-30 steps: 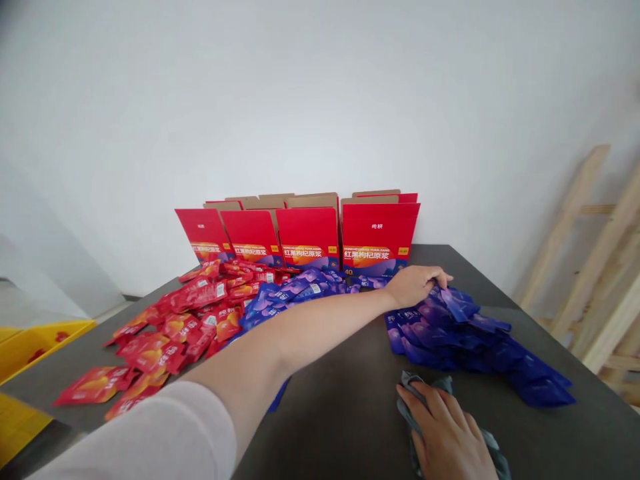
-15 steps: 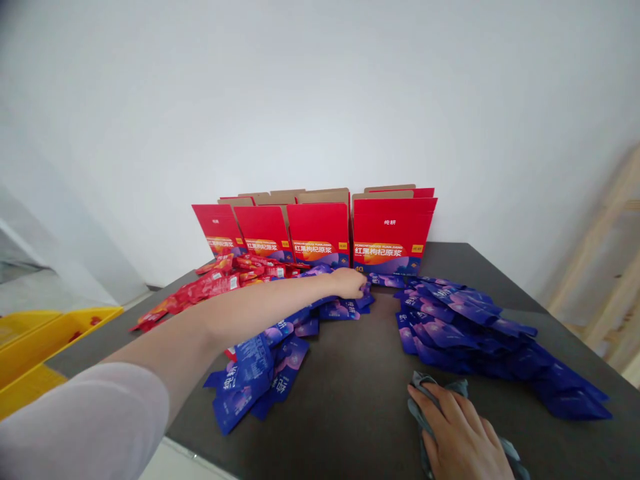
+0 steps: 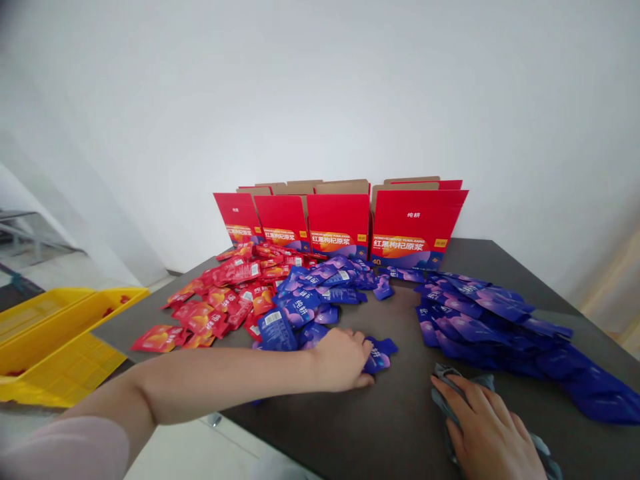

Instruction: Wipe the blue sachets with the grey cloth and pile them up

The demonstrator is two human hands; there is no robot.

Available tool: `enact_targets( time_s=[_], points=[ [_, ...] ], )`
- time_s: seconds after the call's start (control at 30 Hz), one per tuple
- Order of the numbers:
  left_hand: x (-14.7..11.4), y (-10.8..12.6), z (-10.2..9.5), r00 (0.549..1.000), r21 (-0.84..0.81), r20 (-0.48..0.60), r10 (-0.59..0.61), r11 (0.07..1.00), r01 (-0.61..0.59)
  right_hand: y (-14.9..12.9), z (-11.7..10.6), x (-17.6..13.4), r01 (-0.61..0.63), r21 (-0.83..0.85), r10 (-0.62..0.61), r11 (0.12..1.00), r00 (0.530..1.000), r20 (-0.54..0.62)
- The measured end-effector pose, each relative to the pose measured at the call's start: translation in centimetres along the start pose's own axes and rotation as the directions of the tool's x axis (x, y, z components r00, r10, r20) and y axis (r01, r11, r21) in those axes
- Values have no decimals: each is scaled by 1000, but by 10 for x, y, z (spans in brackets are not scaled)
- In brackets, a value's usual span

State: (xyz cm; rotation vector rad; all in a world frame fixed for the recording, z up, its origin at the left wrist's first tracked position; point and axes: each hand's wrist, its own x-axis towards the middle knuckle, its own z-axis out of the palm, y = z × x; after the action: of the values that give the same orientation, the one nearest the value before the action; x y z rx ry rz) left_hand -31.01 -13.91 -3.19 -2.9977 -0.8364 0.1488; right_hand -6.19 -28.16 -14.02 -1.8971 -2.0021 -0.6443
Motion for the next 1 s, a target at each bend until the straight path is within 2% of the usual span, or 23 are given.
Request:
enact_targets(
  time_s=[0.07, 0.13, 0.17, 0.23, 0.3, 0.37, 0.5, 0.63, 0.73, 0.8, 0.9, 1.0],
  points=[
    [-12, 11, -3, 998, -60, 7, -58, 997, 58, 2, 1, -2, -8, 7, 8, 1000, 1000, 15],
    [-22, 12, -7, 999, -95, 17, -48, 994, 50, 4, 2, -4, -9, 27, 8, 1000, 1000, 29],
    [-27, 9, -9, 1000, -96, 11, -15, 995, 16, 4, 2, -4, -7, 38, 6, 999, 999, 35],
    [-38, 0, -10, 992, -70, -26, 124, 990, -125, 5, 2, -6, -8, 53, 5, 999, 999, 46],
    [-48, -6, -6, 954, -46, -73, 289, 955, -293, 5, 2, -6, -9, 56, 7, 998, 999, 51],
    [-55, -3, 0, 935, -51, -104, 340, 937, -346, 6, 4, -6, -8, 53, 6, 999, 999, 51],
    [-56, 16, 6, 977, -134, -113, 182, 971, -197, 7, 0, -3, 35, 92, -37, 995, 999, 25],
    [-54, 16, 6, 979, -230, -196, 64, 967, -109, -4, -23, 5, 113, 145, -110, 983, 994, -24],
    [-55, 5, 11, 980, -268, -195, -32, 963, -22, -36, -43, 20, 155, 156, -147, 975, 987, -62],
    [-55, 2, 17, 983, -277, -180, -48, 961, -4, -66, -51, 35, 170, 154, -163, 973, 985, -55],
    [-53, 0, 23, 984, -264, -175, -44, 964, -4, -107, -50, 58, 159, 141, -162, 977, 987, 11],
    [-51, -1, 27, 982, -235, -186, -27, 972, -18, -121, -43, 70, 168, 153, -177, 974, 983, 49]
  ],
)
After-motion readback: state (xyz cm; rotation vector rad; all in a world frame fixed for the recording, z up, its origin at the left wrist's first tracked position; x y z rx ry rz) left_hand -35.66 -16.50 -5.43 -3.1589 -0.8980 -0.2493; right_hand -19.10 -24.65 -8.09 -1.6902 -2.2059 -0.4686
